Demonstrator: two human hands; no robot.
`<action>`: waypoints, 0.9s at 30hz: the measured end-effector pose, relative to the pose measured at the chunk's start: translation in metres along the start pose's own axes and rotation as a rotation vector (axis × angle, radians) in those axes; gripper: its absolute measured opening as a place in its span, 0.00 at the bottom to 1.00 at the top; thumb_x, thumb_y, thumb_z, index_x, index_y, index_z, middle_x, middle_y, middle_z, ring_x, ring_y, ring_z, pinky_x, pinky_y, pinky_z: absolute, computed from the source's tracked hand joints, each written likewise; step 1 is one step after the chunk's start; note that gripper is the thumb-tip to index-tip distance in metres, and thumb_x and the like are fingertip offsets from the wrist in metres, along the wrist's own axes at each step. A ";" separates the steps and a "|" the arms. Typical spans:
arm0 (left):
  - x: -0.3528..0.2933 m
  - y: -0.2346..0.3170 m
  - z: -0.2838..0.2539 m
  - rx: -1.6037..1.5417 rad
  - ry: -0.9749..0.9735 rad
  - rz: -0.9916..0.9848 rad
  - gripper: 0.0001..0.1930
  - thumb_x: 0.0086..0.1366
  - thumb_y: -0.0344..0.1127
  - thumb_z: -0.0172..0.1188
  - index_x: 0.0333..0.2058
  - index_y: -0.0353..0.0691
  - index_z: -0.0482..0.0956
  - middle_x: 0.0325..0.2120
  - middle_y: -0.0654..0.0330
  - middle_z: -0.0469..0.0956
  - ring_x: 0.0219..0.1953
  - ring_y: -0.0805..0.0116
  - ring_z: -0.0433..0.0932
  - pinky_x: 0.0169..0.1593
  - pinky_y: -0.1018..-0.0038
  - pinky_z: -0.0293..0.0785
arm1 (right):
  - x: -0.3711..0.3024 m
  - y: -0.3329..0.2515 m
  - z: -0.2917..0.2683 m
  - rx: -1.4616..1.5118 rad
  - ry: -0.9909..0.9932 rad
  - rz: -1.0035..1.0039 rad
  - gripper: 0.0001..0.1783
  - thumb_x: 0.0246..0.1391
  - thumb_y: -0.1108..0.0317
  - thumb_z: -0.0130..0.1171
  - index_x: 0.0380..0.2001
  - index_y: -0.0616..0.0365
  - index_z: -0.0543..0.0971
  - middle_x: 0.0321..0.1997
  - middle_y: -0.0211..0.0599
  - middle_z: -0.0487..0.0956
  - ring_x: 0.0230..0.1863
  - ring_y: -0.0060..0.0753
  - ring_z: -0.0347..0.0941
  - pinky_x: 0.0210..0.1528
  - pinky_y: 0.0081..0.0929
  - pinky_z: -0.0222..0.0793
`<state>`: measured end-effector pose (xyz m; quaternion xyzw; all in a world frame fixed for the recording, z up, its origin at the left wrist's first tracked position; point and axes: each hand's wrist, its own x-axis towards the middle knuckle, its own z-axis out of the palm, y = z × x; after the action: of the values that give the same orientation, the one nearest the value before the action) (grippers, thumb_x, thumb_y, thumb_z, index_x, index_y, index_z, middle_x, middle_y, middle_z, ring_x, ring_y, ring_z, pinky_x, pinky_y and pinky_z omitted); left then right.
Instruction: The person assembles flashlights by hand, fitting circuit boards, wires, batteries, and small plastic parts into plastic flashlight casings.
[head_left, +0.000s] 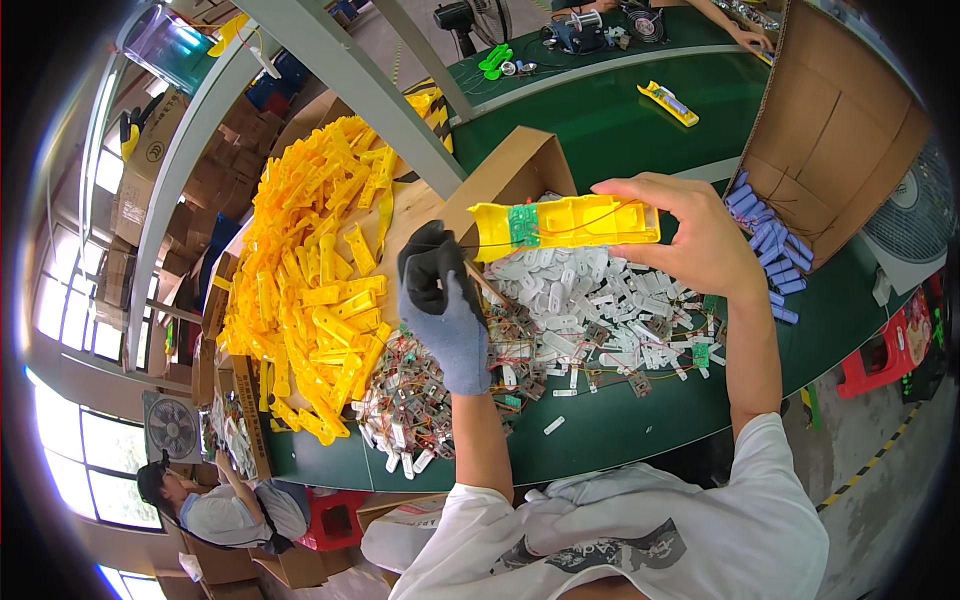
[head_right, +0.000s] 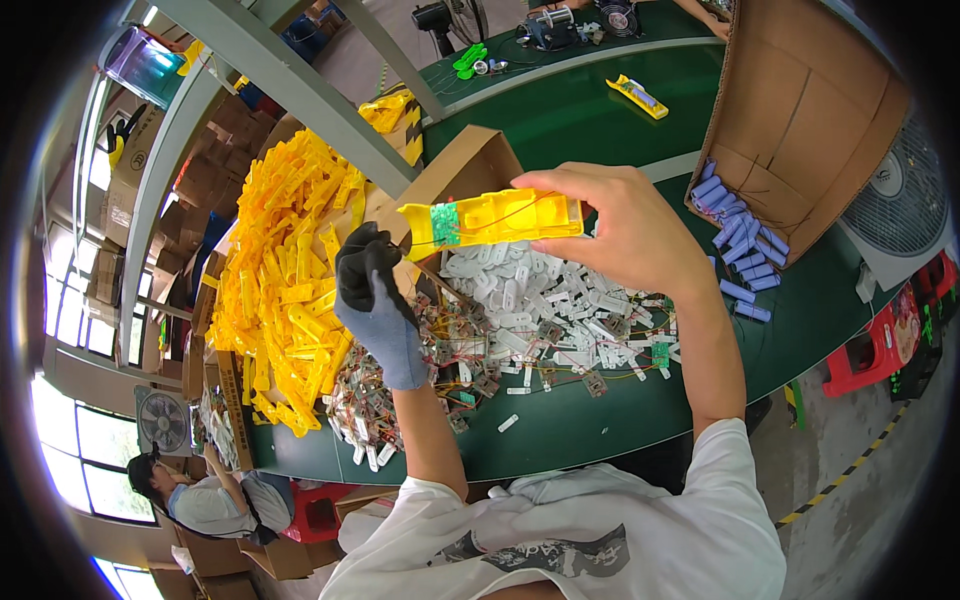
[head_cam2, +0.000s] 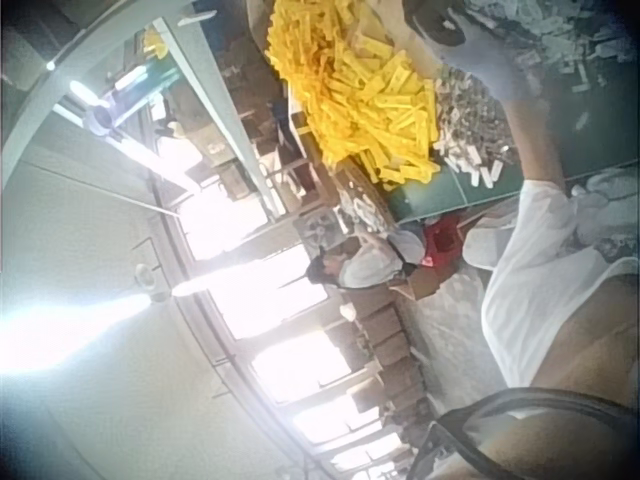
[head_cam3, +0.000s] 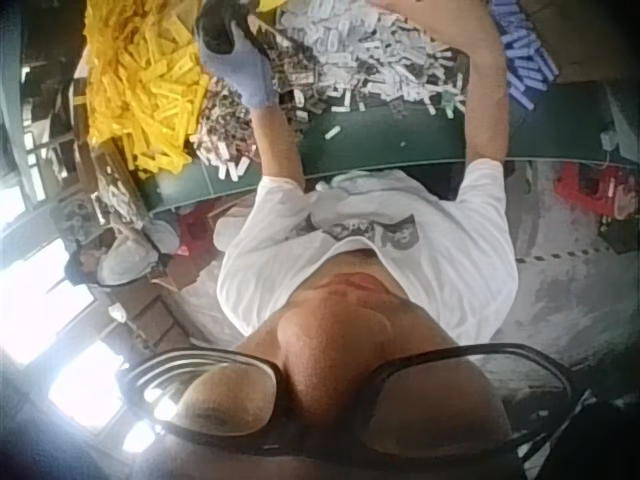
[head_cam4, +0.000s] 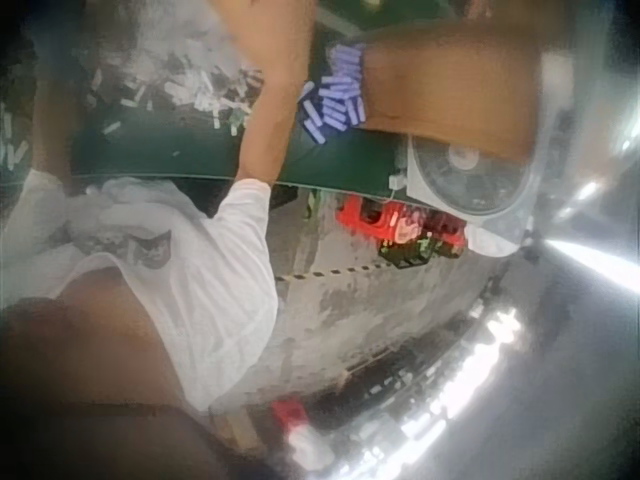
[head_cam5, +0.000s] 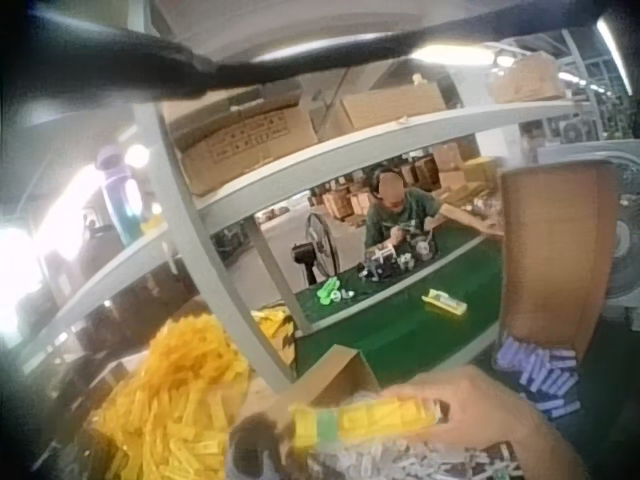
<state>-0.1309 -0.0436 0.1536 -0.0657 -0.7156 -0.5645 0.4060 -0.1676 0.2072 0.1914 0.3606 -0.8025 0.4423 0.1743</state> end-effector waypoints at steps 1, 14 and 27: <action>-0.001 0.005 -0.001 -0.029 0.134 -0.080 0.09 0.65 0.21 0.49 0.43 0.26 0.74 0.44 0.53 0.76 0.44 0.67 0.76 0.51 0.73 0.72 | -0.001 0.000 -0.003 0.000 0.003 -0.001 0.28 0.40 0.72 0.70 0.49 0.58 0.77 0.39 0.38 0.80 0.35 0.36 0.75 0.38 0.26 0.71; -0.012 0.037 0.017 0.563 -0.592 0.322 0.17 0.48 0.33 0.70 0.40 0.43 0.81 0.51 0.54 0.73 0.56 0.51 0.68 0.57 0.60 0.65 | -0.007 -0.008 0.006 -0.128 -0.124 0.015 0.25 0.40 0.72 0.67 0.47 0.56 0.78 0.41 0.38 0.80 0.40 0.43 0.77 0.43 0.32 0.72; -0.017 0.044 0.024 0.332 -0.557 0.332 0.08 0.54 0.21 0.62 0.33 0.35 0.75 0.41 0.51 0.79 0.43 0.54 0.78 0.48 0.66 0.73 | -0.015 0.000 -0.034 0.102 -0.255 -0.025 0.30 0.34 0.71 0.72 0.47 0.56 0.79 0.46 0.41 0.81 0.46 0.42 0.77 0.49 0.30 0.71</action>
<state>-0.1068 -0.0011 0.1748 -0.2655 -0.8602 -0.3277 0.2868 -0.1586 0.2426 0.2009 0.4323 -0.7899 0.4311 0.0578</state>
